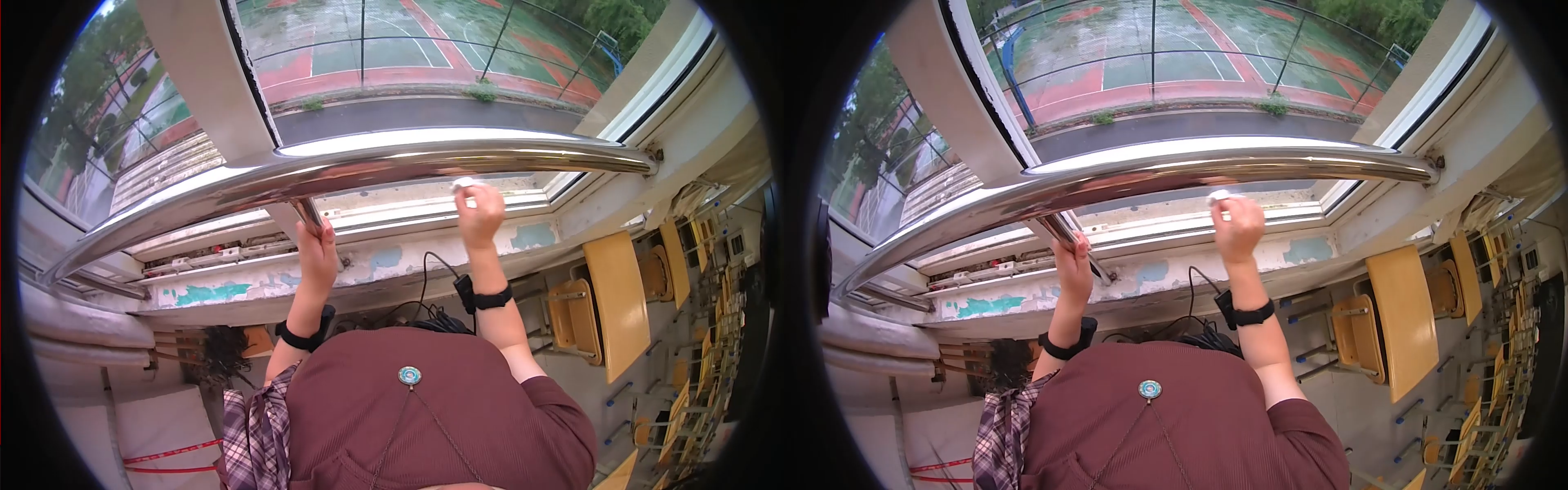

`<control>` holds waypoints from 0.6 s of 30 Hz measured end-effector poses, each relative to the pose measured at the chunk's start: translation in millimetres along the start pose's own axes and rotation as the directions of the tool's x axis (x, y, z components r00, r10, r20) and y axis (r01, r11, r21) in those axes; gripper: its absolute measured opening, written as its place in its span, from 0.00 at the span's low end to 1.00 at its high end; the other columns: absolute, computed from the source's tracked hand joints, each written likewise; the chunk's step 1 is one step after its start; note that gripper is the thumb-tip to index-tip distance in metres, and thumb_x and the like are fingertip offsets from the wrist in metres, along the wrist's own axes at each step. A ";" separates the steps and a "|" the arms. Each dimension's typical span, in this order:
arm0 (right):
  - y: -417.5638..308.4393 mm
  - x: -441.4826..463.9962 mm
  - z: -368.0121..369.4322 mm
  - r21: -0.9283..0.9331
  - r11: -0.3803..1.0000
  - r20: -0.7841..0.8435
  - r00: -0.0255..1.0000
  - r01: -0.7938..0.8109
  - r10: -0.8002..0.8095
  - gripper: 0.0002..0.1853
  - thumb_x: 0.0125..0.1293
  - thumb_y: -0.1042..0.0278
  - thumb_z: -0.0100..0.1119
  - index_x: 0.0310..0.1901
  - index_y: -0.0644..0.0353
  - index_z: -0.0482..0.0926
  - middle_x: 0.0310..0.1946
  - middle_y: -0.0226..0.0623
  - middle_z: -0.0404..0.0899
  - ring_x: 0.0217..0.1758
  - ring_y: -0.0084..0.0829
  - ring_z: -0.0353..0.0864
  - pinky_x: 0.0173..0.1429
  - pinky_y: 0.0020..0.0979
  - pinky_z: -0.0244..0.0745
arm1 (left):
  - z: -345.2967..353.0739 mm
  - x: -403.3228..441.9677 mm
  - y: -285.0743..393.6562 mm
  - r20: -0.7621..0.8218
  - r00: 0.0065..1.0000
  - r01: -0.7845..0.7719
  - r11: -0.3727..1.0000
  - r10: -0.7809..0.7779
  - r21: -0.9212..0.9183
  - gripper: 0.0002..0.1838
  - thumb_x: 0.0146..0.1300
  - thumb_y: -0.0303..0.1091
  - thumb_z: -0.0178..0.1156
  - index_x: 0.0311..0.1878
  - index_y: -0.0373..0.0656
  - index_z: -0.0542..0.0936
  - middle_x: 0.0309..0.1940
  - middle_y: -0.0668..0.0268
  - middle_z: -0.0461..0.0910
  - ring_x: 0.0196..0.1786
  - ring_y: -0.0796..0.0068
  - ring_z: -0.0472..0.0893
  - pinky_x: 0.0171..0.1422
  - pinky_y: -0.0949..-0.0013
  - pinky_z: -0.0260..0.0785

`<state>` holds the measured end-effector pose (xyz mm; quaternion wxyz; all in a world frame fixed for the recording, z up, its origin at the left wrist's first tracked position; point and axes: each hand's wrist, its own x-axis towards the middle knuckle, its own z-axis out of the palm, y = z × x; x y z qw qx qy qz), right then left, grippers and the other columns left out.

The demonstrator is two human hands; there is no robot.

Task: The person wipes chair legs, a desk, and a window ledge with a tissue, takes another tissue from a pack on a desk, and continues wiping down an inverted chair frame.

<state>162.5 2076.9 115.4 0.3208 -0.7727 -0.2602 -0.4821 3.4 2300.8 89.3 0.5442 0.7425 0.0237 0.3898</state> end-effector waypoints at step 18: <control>-67.4 -27.7 34.4 0.265 0.956 0.163 0.971 0.129 -0.176 0.05 0.41 0.71 0.61 0.20 0.51 0.74 0.20 0.28 0.72 0.26 0.31 0.73 0.30 0.31 0.65 | 3.3 3.7 -2.7 -0.039 0.996 -0.079 0.997 0.078 -0.026 0.08 0.66 0.34 0.45 0.36 0.39 0.63 0.27 0.67 0.63 0.28 0.79 0.63 0.35 0.76 0.58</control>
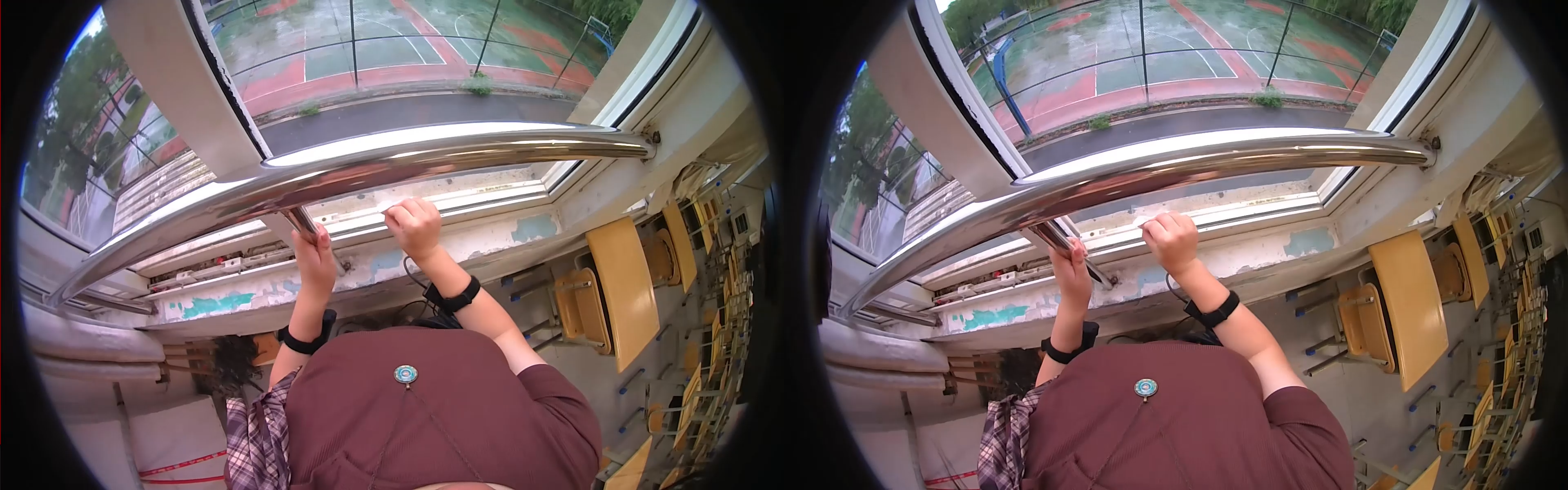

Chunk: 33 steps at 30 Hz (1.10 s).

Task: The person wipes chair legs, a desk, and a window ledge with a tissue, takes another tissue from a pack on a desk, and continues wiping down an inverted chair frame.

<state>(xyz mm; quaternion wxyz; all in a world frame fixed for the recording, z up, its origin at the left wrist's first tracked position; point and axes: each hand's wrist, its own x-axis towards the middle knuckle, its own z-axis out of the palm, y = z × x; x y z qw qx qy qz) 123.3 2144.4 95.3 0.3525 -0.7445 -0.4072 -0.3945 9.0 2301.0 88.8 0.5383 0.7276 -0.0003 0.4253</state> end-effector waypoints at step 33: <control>94.4 25.9 -91.0 -0.151 0.874 -0.398 0.838 -0.462 0.374 0.06 0.49 0.71 0.64 0.25 0.60 0.77 0.27 0.33 0.77 0.28 0.33 0.75 0.31 0.29 0.69 | -8.6 -4.1 -2.6 0.070 0.997 0.028 0.995 -0.035 0.099 0.10 0.66 0.34 0.45 0.42 0.36 0.66 0.30 0.63 0.64 0.31 0.72 0.65 0.40 0.72 0.59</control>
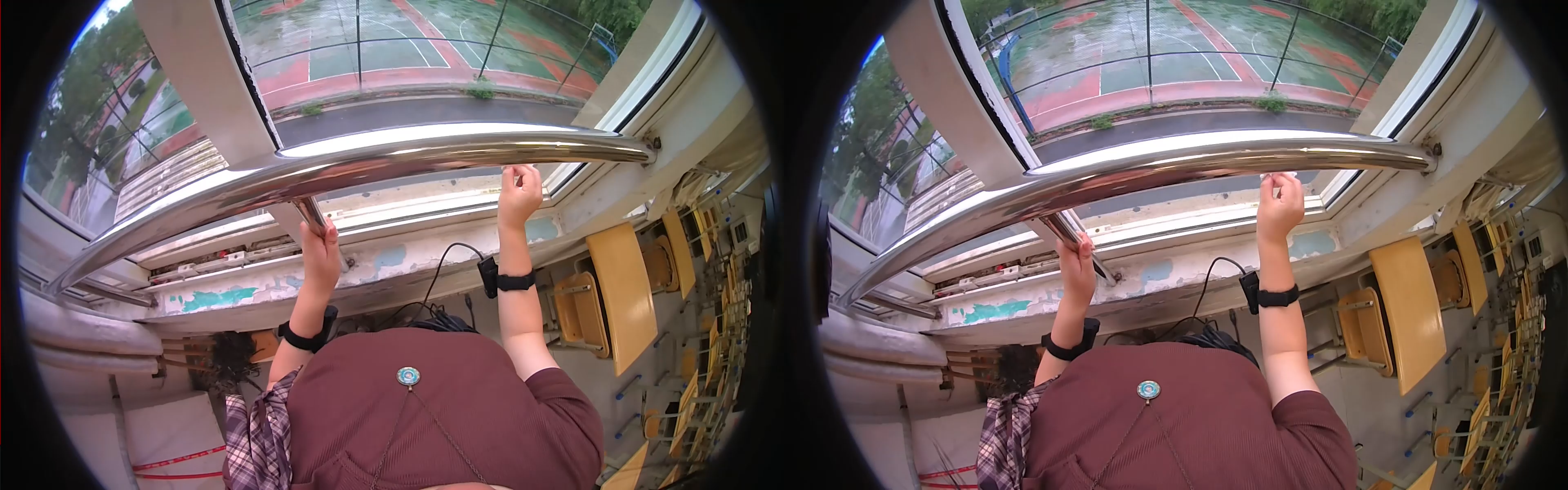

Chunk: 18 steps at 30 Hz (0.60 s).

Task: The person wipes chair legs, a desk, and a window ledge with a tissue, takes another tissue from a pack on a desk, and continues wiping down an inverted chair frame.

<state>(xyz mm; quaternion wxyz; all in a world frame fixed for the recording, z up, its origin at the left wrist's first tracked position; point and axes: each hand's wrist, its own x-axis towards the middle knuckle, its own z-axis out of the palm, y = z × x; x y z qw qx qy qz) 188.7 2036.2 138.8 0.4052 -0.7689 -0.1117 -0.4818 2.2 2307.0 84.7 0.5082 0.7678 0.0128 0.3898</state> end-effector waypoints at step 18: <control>2.6 -40.3 -1.4 0.030 0.953 0.180 0.936 0.302 -0.303 0.06 0.43 0.74 0.64 0.24 0.54 0.75 0.24 0.31 0.76 0.27 0.33 0.75 0.31 0.31 0.70 | 5.5 1.9 4.4 -0.056 0.998 0.003 0.999 -0.004 -0.032 0.08 0.67 0.33 0.45 0.40 0.38 0.64 0.28 0.69 0.62 0.29 0.80 0.62 0.36 0.76 0.57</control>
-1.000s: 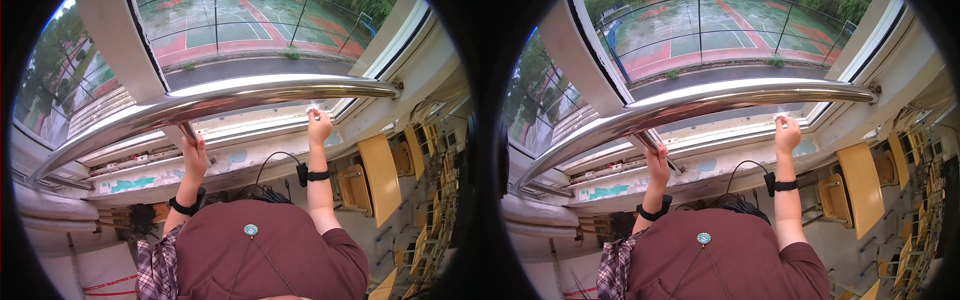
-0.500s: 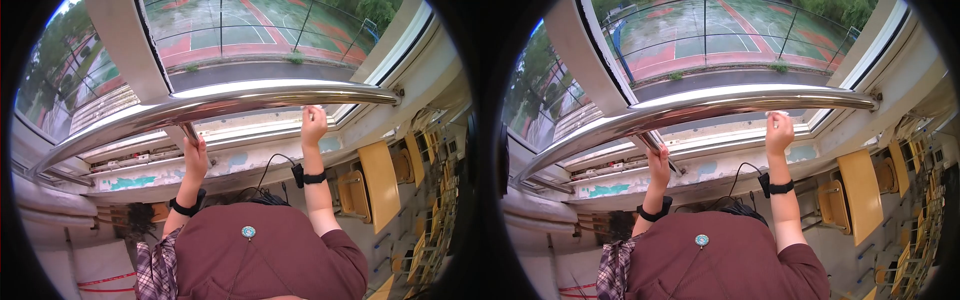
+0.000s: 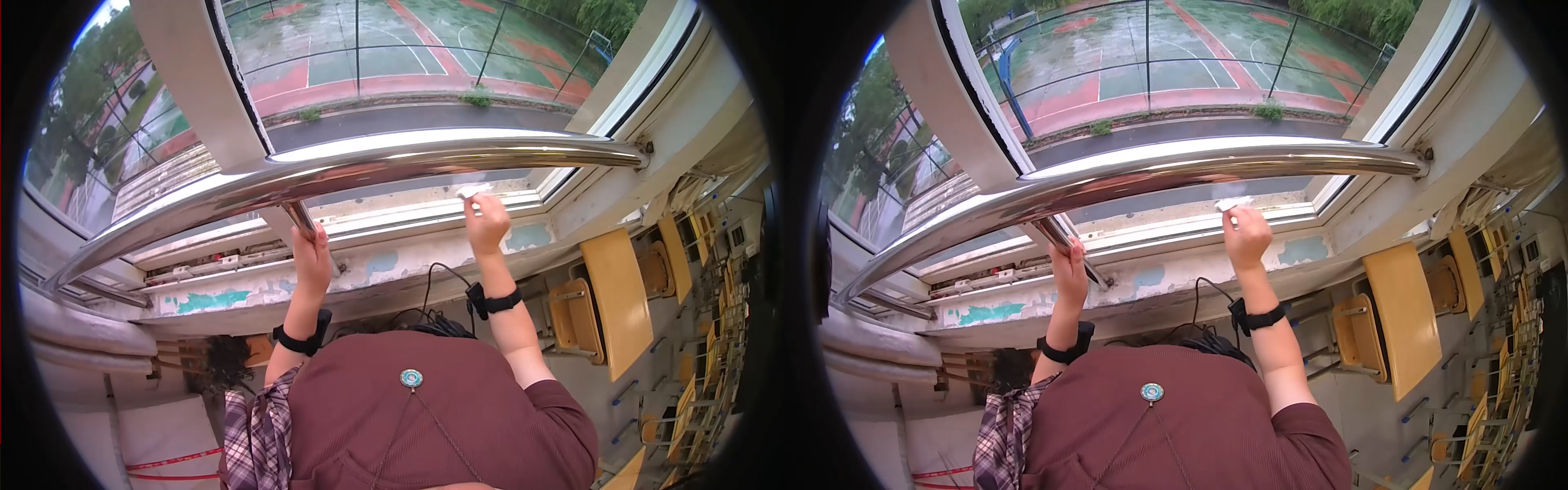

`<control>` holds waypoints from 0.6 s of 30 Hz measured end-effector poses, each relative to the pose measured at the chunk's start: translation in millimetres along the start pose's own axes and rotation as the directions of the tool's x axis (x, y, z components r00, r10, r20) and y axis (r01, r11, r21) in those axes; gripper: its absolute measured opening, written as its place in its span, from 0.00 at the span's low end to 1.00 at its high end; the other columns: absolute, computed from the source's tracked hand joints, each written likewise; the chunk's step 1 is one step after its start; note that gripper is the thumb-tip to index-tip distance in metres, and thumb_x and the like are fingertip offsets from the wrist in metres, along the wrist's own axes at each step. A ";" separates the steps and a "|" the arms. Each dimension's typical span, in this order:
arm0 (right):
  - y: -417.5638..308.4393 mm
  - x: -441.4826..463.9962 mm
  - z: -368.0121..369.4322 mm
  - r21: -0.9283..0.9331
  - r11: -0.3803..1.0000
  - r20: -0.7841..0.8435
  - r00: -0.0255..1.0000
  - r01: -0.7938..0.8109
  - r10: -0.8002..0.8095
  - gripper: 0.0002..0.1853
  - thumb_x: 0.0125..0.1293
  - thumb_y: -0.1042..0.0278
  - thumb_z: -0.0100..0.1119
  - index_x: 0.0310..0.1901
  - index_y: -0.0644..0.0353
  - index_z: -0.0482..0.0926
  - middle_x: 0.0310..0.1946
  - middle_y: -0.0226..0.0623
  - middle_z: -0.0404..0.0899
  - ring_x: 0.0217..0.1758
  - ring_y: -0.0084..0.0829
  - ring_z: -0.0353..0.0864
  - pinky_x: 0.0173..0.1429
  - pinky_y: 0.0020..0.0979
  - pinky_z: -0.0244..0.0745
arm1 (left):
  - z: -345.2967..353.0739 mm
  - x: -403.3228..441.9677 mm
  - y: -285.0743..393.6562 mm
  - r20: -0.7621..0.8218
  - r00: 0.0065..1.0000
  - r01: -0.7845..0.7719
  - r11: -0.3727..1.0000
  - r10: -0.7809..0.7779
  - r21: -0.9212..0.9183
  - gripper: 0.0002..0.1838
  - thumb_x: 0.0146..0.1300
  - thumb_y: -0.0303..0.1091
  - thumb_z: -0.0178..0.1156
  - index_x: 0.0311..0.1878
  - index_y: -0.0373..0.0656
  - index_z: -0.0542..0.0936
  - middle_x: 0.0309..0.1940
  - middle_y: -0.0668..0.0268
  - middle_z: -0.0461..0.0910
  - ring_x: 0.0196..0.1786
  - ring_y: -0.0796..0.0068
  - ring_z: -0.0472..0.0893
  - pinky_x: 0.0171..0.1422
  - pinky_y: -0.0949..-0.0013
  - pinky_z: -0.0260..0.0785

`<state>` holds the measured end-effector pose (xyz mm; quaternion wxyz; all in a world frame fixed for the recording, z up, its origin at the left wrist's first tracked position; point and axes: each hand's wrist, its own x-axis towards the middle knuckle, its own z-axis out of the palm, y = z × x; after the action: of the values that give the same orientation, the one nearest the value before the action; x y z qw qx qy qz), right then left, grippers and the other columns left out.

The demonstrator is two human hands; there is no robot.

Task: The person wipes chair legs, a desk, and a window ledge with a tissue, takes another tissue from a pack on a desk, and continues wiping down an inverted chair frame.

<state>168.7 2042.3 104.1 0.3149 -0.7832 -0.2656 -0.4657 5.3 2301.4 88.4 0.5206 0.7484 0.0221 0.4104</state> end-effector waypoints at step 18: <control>-9.4 -42.9 26.4 -0.032 0.998 0.251 0.967 0.057 -0.047 0.06 0.43 0.70 0.64 0.21 0.52 0.75 0.22 0.28 0.74 0.26 0.31 0.74 0.28 0.29 0.68 | 1.0 -3.3 -4.9 -0.026 0.999 0.041 0.999 -0.041 -0.020 0.09 0.66 0.34 0.46 0.40 0.37 0.66 0.29 0.65 0.61 0.30 0.75 0.63 0.37 0.73 0.57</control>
<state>158.7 2062.8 58.2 0.2510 -0.8345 -0.3145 -0.3764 5.7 2301.4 82.4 0.5357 0.7373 0.0404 0.4096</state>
